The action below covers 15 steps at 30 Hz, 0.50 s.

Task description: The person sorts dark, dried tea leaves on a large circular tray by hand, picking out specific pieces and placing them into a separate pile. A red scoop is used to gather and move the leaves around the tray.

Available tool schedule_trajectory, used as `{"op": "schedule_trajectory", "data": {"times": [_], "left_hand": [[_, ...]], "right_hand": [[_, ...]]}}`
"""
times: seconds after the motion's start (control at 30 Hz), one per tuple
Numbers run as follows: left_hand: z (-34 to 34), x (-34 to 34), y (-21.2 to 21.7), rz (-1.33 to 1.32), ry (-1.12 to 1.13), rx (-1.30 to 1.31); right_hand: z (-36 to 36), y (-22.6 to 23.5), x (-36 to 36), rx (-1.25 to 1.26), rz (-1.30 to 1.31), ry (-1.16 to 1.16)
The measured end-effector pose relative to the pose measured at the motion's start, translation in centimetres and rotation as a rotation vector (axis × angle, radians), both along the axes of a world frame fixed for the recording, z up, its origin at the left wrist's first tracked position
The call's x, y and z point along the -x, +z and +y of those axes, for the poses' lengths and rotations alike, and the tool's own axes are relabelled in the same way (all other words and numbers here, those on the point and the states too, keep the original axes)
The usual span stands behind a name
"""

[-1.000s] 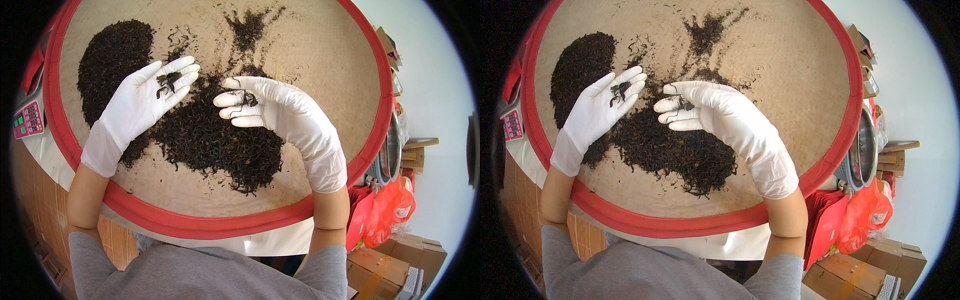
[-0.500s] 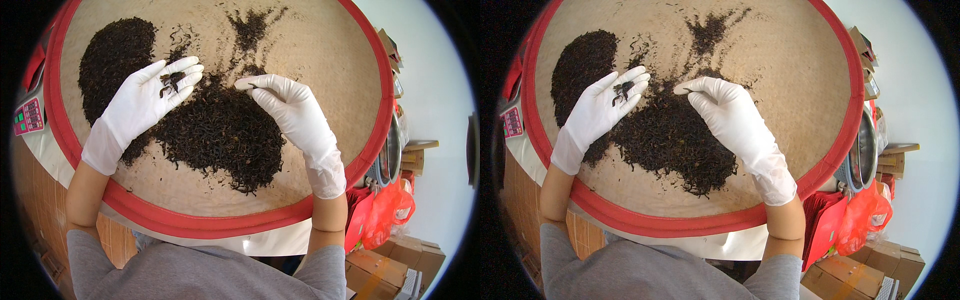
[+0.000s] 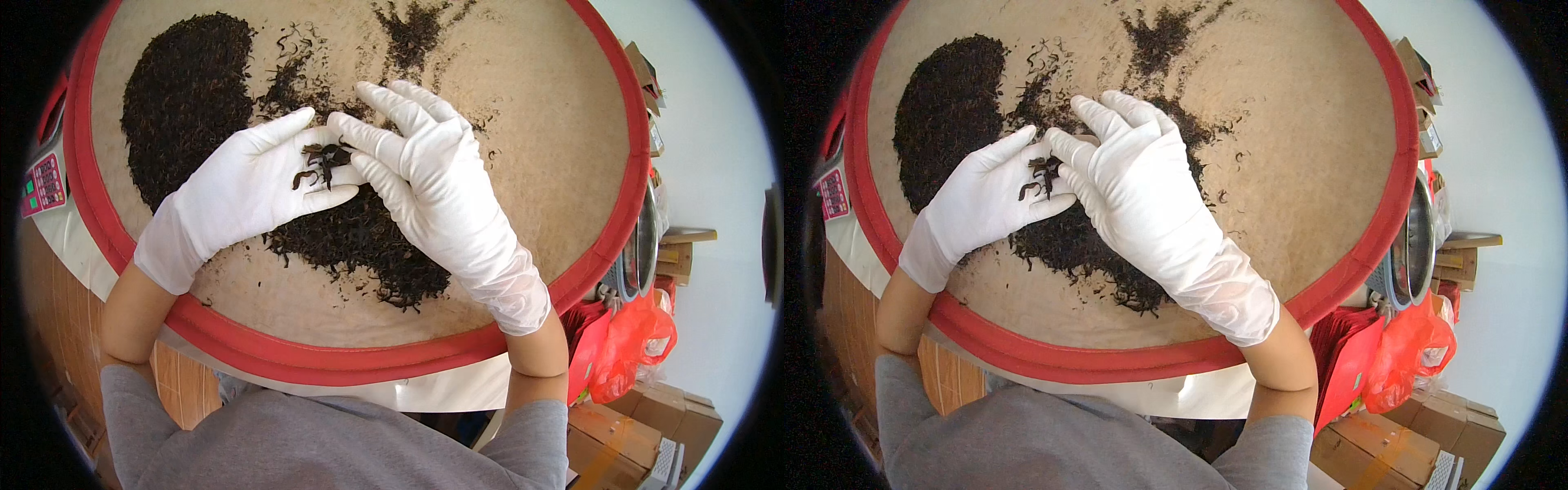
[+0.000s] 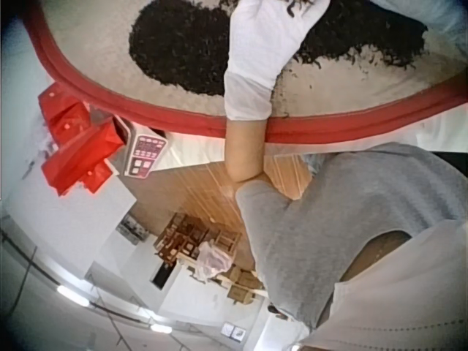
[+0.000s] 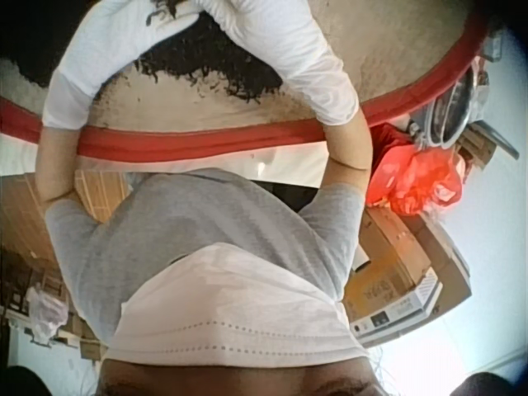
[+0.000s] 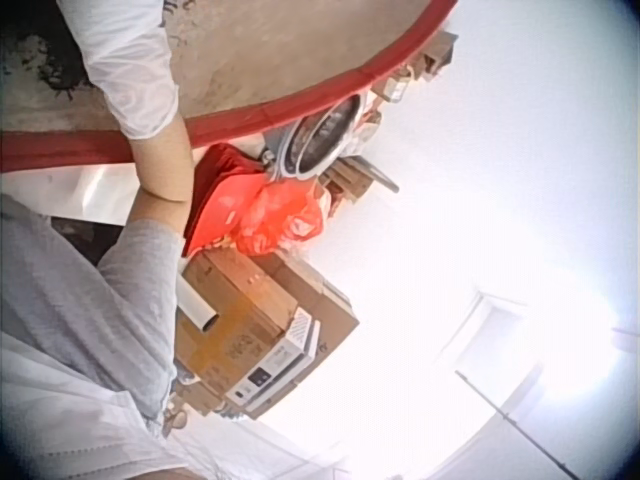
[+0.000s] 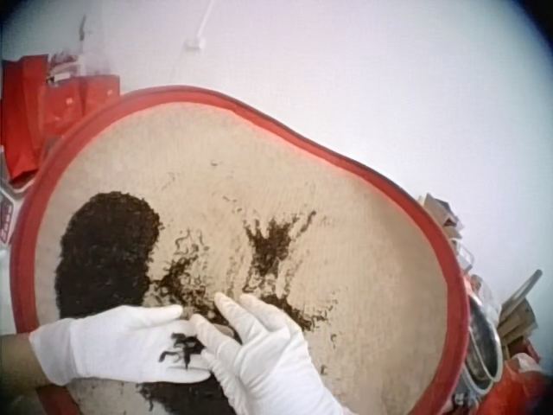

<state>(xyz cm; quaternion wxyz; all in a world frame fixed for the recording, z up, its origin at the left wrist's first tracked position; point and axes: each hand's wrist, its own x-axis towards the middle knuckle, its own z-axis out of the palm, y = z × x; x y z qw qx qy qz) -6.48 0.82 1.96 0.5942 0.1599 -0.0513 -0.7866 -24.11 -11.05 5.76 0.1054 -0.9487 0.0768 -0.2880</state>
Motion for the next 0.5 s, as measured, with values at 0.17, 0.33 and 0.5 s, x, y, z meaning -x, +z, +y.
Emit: {"op": "schedule_trajectory", "data": {"times": [0.17,0.33,0.5], "left_hand": [[-0.2,0.4,0.7,-0.117,-0.016,-0.020],[0.0,0.4,0.2,-0.121,0.017,-0.050],[-0.3,0.1,1.6,-0.163,-0.051,-0.045]], "right_hand": [[0.0,0.5,0.4,-0.095,0.101,0.009],[0.6,1.0,0.0,-0.206,0.009,0.003],[-0.4,3.7,2.0,-0.353,0.087,-0.189]]}}
